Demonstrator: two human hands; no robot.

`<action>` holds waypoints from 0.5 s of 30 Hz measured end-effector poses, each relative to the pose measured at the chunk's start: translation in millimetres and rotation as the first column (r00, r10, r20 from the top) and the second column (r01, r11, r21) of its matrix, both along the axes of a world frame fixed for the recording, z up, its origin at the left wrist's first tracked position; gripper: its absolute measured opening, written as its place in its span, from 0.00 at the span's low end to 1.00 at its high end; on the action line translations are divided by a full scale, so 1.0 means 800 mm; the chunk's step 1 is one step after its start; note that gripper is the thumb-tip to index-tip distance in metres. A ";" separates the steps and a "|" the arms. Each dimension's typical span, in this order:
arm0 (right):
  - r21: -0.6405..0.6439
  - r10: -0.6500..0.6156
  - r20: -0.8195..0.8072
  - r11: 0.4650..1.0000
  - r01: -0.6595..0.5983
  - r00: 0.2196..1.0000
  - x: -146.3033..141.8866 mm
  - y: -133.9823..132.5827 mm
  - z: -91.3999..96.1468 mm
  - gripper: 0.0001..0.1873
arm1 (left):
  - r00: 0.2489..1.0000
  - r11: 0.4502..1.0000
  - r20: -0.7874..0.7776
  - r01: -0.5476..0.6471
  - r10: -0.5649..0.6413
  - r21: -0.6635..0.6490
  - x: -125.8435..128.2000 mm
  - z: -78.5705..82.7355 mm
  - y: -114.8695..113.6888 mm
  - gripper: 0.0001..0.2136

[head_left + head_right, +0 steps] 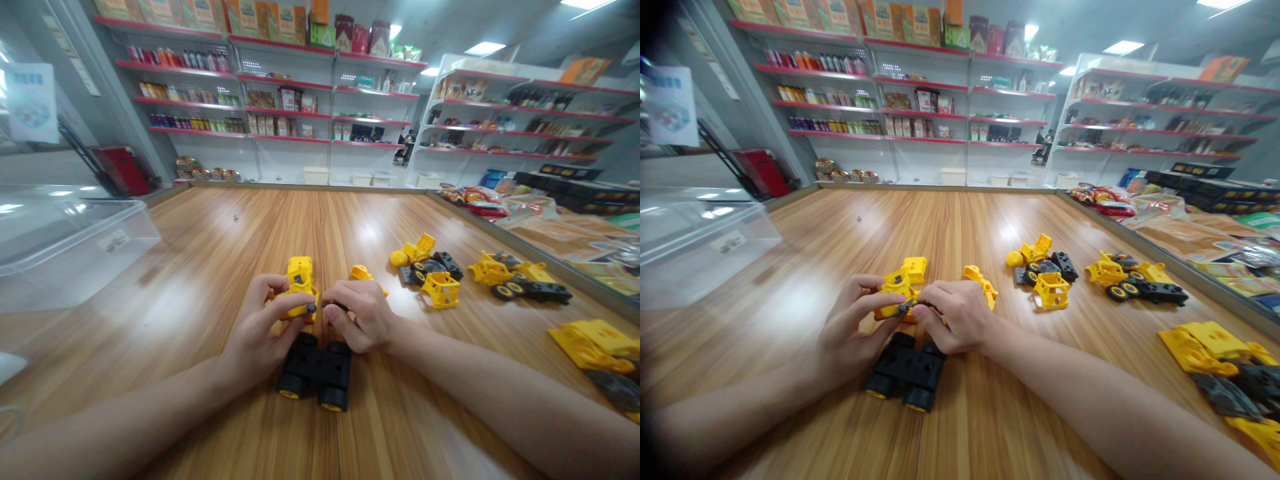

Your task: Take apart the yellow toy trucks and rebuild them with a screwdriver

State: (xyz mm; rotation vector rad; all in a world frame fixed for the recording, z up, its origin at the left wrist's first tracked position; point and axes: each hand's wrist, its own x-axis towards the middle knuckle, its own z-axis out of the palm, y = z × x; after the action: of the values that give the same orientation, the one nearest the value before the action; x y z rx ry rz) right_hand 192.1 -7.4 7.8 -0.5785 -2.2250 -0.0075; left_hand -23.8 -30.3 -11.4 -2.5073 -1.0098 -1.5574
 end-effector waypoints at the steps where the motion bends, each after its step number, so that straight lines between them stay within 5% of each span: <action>1: 0.010 0.000 0.013 1.000 0.000 1.000 0.000 -0.001 0.001 0.13 | 1.000 1.000 -0.005 -0.004 0.004 0.000 0.000 0.000 0.000 0.15; 15: 0.075 -0.025 0.003 0.997 0.024 1.000 0.000 -0.002 -0.001 0.07 | 0.998 0.999 -0.036 -0.046 0.046 0.007 -0.002 0.001 -0.002 0.16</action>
State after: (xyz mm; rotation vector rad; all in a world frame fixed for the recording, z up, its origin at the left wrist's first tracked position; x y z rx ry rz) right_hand 191.8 -8.9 7.2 -0.5651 -2.2109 -0.1042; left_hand -25.3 -31.8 -10.7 -2.4804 -1.0482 -1.4947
